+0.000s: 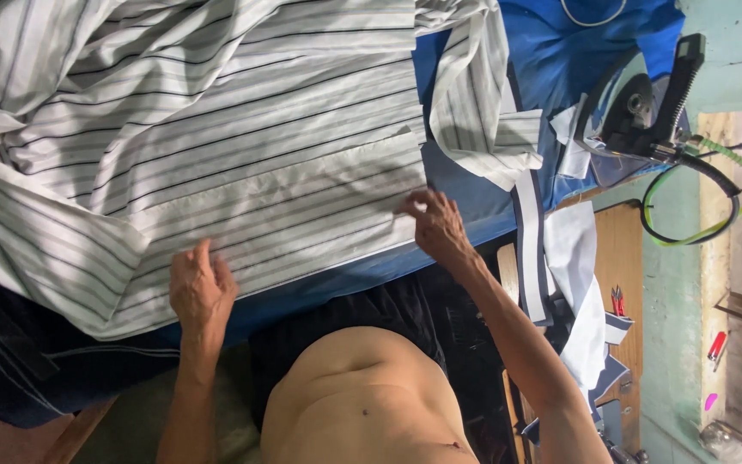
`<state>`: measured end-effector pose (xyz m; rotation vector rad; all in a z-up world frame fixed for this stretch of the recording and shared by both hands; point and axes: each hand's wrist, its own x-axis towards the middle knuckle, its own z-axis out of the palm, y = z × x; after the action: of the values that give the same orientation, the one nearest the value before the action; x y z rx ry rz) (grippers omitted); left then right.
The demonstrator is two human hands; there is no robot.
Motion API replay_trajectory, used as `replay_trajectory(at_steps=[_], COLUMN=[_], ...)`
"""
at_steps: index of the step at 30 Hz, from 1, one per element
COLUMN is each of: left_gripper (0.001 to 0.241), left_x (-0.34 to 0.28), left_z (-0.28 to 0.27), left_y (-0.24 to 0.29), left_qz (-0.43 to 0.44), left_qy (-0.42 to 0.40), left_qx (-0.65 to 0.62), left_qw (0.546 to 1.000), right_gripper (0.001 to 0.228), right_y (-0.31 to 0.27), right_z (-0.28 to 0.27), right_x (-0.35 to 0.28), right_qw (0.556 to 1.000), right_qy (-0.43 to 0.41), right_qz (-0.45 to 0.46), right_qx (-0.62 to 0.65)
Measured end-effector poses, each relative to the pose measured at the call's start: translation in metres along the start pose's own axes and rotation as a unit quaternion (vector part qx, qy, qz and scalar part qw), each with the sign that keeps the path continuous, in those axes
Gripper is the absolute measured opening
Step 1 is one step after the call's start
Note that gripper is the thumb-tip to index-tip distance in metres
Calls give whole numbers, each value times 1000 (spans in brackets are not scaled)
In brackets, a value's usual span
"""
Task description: The person prepares and cuts a piece of striped fabric using a fabric template and tailor's scissors.
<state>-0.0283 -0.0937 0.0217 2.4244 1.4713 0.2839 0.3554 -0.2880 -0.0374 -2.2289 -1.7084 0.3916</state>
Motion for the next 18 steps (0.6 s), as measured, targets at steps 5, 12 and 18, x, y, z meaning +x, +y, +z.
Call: replay_trajectory(at_steps=[5, 12, 18], left_gripper=[34, 22, 49], left_x=[1, 4, 0], left_z=[6, 42, 81], left_y=[-24, 30, 82], left_qz=[-19, 77, 265], left_qy=[24, 98, 78], left_qx=[65, 43, 7], left_qw=[997, 991, 961], right_gripper=[38, 30, 47], right_y=[47, -42, -87], right_z=[-7, 19, 49], right_x=[12, 18, 28], right_qw=[984, 973, 989], right_qy=[158, 223, 110], right_qz=[66, -50, -53], right_qx=[-42, -10, -79])
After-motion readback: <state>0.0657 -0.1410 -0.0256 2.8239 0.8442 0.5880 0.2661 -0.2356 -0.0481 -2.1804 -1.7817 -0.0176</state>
